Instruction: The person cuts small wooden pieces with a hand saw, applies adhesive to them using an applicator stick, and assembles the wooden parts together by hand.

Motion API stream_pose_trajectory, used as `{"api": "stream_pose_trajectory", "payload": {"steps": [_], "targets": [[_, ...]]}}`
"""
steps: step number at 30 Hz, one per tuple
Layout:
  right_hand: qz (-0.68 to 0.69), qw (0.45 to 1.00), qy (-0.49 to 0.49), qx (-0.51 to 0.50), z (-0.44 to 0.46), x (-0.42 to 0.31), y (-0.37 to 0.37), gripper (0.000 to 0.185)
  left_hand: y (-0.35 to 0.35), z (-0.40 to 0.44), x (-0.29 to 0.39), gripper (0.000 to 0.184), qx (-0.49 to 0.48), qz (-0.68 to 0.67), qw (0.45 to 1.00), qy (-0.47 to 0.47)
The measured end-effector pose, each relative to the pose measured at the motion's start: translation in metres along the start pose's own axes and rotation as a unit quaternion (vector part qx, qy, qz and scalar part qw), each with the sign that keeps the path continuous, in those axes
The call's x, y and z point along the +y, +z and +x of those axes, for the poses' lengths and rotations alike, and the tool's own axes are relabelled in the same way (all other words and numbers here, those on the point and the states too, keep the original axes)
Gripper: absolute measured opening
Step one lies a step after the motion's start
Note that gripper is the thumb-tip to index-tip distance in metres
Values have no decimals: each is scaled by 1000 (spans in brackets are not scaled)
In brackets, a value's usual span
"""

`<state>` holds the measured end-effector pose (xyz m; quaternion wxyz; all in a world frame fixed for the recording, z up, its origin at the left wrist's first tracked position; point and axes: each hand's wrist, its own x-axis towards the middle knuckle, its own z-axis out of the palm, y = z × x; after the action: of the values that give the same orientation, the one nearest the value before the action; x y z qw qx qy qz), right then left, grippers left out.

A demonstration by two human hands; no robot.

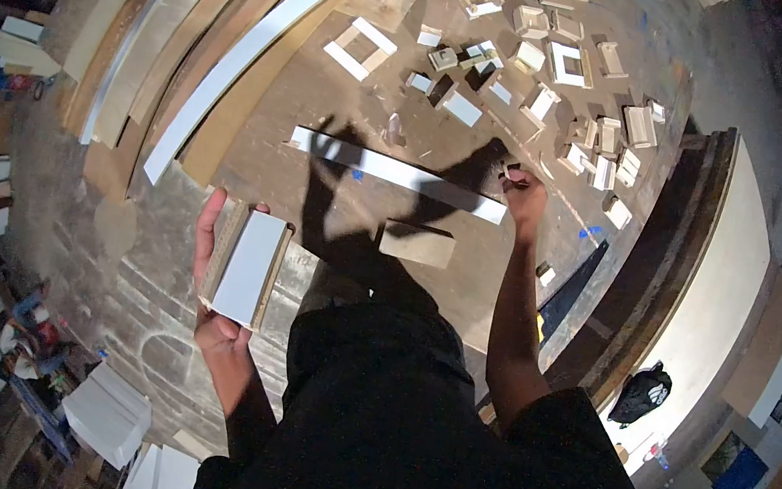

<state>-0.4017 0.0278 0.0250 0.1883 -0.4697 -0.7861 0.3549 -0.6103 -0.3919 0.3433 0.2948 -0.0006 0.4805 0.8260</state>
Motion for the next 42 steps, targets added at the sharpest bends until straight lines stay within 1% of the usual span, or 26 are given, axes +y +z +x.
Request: {"api": "stream_pose_trajectory", "payload": {"steps": [1,2,4,5,6,7,8,10,11,14,15,17,18,20,21,23,24,26,27,29,30,32,36,39,41,42], "targets": [[12,999,-23,-18,1,5,-2,23,7,-4,-1,134,8,21,1000,-7],[16,999,-24,-20,4,9,-4,23,10,-8,-3,136,-15,28,999,12],[57,996,-37,-62,13,21,-9,19,23,-11,-2,140,-45,63,996,43],[61,995,-38,-63,18,27,-13,19,27,-16,-3,140,-44,66,996,46],[-23,999,-28,22,22,32,-19,18,30,-21,-4,142,-37,62,997,39],[-106,988,-18,108,26,36,-24,19,32,-25,-5,143,-31,58,997,32],[-102,989,-18,107,29,40,-27,19,31,-29,-9,143,-46,65,996,42],[-66,980,51,180,38,47,-29,24,29,-35,-16,143,-63,70,994,49],[-61,981,49,179,42,50,-30,24,29,-37,-17,142,-81,72,993,53],[-108,988,-24,112,43,59,-35,27,37,-45,-19,145,-84,69,993,49],[-106,988,-23,110,45,62,-35,27,38,-48,-21,145,-92,66,992,50],[-188,977,49,87,51,65,-32,24,40,-53,-23,146,-84,67,993,47],[-186,977,50,87,51,71,-29,24,40,-55,-24,147,-75,58,995,44],[-101,986,-59,119,47,85,-25,22,44,-58,-24,148,-68,50,996,39],[-99,986,-58,119,43,82,-27,22,48,-59,-23,148,-54,41,997,38],[-199,972,-18,120,35,63,-32,20,51,-64,-19,148,-41,34,998,38],[-197,973,-17,119,33,59,-34,20,52,-68,-16,148,-17,39,999,27],[-212,975,15,70,33,50,-39,20,52,-71,-15,148,-2,30,999,21],[-210,975,15,72,32,47,-41,20,51,-72,-14,148,5,26,999,18],[-140,981,-83,107,29,41,-46,20,51,-72,-14,148,-10,34,999,15],[-139,981,-83,111,32,45,-46,20,52,-73,-15,148,-17,37,999,14],[-230,972,-31,28,39,58,-44,19,54,-74,-19,147,-16,23,999,22],[-225,974,-36,18,39,53,-51,21,61,-70,-25,148,-57,9,998,33],[-184,982,-6,36,37,50,-49,22,62,-69,-28,148,-70,17,997,32],[-140,984,-105,39,40,65,-44,22,64,-70,-30,147,-74,17,997,29],[-140,984,-103,41,39,66,-44,22,65,-70,-30,147,-76,17,997,28]]}}
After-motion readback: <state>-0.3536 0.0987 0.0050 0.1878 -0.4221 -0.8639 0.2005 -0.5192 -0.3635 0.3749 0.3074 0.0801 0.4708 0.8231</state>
